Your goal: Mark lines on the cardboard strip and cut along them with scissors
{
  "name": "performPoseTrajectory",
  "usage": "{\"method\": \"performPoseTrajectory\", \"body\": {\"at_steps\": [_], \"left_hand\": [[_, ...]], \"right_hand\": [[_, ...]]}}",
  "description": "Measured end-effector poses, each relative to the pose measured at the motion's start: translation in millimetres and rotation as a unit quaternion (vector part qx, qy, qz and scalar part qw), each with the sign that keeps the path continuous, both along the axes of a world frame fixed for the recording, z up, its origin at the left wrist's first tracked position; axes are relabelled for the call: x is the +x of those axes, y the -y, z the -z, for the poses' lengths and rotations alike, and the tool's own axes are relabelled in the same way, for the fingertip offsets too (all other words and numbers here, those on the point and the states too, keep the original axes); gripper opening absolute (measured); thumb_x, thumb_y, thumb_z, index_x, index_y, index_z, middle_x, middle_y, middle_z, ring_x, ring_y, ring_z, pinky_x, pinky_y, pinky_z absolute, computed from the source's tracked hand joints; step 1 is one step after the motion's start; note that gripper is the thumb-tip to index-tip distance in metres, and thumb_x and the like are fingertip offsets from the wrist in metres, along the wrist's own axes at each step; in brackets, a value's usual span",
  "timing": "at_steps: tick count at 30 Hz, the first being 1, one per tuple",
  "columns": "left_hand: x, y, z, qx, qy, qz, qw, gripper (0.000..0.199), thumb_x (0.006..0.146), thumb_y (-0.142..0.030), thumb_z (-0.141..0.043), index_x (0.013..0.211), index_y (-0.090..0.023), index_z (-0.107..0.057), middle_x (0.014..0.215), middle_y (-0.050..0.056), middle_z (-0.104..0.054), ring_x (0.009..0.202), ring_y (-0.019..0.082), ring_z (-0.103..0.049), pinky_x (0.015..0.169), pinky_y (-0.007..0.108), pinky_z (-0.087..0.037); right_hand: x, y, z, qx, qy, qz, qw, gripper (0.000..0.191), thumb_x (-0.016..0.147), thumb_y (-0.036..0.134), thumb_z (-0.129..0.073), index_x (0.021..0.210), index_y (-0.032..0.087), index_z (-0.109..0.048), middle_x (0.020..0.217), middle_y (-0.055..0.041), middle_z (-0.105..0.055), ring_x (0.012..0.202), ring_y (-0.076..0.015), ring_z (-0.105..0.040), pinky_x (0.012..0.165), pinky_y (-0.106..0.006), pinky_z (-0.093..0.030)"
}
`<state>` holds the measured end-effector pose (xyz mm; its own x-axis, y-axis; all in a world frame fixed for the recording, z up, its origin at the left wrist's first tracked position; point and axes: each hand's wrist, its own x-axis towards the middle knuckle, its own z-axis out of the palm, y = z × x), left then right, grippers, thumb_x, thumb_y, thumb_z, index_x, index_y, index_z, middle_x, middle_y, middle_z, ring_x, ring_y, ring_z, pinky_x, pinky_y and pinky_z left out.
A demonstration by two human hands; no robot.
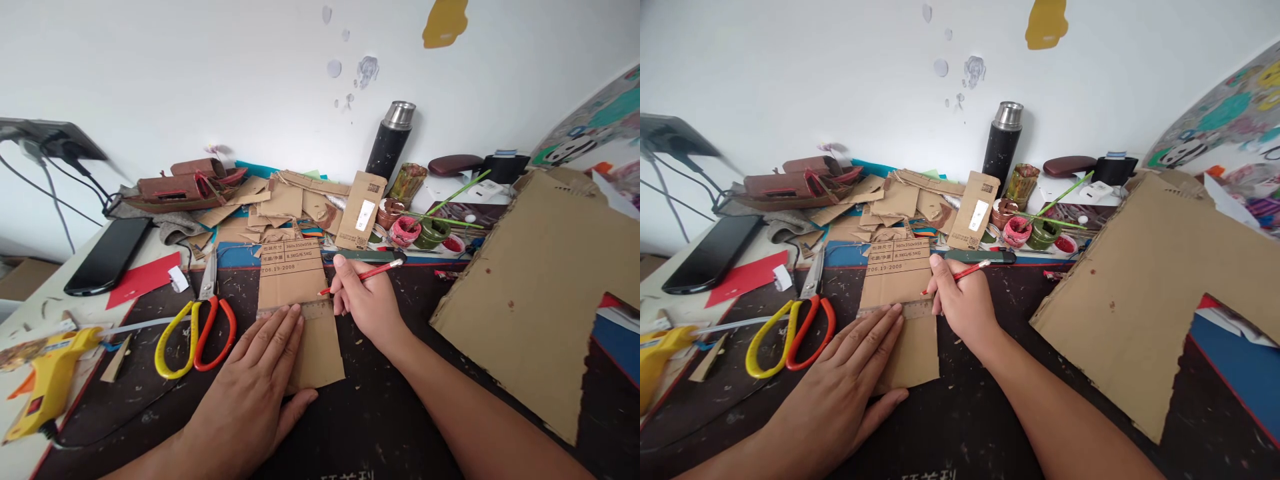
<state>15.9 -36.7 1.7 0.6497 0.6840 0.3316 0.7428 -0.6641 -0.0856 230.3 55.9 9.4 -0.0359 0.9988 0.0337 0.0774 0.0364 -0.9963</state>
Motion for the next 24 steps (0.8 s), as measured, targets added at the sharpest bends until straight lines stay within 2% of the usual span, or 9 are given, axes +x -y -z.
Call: {"method": "performPoseTrajectory", "body": {"at_steps": [7,13,19,24], "left_hand": [[0.5,3.4,-2.2,0.011,0.008,0.009,1.000,0.063,0.118,-0.052,-0.037,0.153,-0.005,-0.060,0.158,0.020,-0.066,0.141,0.034,-0.063,0.116,0.048,-0.045],[-1.6,2.2,-2.4,-0.035,0.025,0.005,0.999,0.053,0.116,-0.048,-0.047,0.152,-0.015,-0.065,0.149,0.016,-0.072,0.129,0.034,-0.069,0.108,0.049,-0.051],[-1.2,-4.6,-0.7,-0.026,0.036,0.008,0.999,0.057,0.117,-0.052,-0.045,0.151,-0.011,-0.065,0.148,0.018,-0.073,0.127,0.034,-0.070,0.107,0.049,-0.052],[-0.5,-3.9,1.1,-0.027,0.036,0.000,0.999,0.054,0.116,-0.051,-0.046,0.150,-0.015,-0.067,0.148,0.016,-0.073,0.127,0.033,-0.071,0.109,0.050,-0.052]], "right_hand": [[-0.3,0.0,-3.9,0.025,-0.026,0.024,0.999,0.068,0.098,0.083,-0.062,0.068,0.022,-0.063,0.043,0.0053,-0.049,0.036,-0.0132,-0.055,0.041,-0.024,-0.041],[0.1,-1.0,-6.7,0.024,-0.027,0.031,0.999,0.069,0.096,0.086,-0.062,0.067,0.023,-0.063,0.042,0.0058,-0.047,0.037,-0.0138,-0.055,0.041,-0.025,-0.041],[-0.1,-2.2,-6.6,0.028,-0.042,0.033,0.998,0.069,0.094,0.085,-0.065,0.067,0.022,-0.064,0.042,0.0064,-0.046,0.036,-0.0133,-0.055,0.040,-0.024,-0.039],[0.6,-2.9,-7.7,0.023,-0.046,0.037,0.998,0.069,0.092,0.087,-0.066,0.067,0.022,-0.063,0.041,0.0064,-0.046,0.036,-0.0137,-0.055,0.041,-0.024,-0.042]]}}
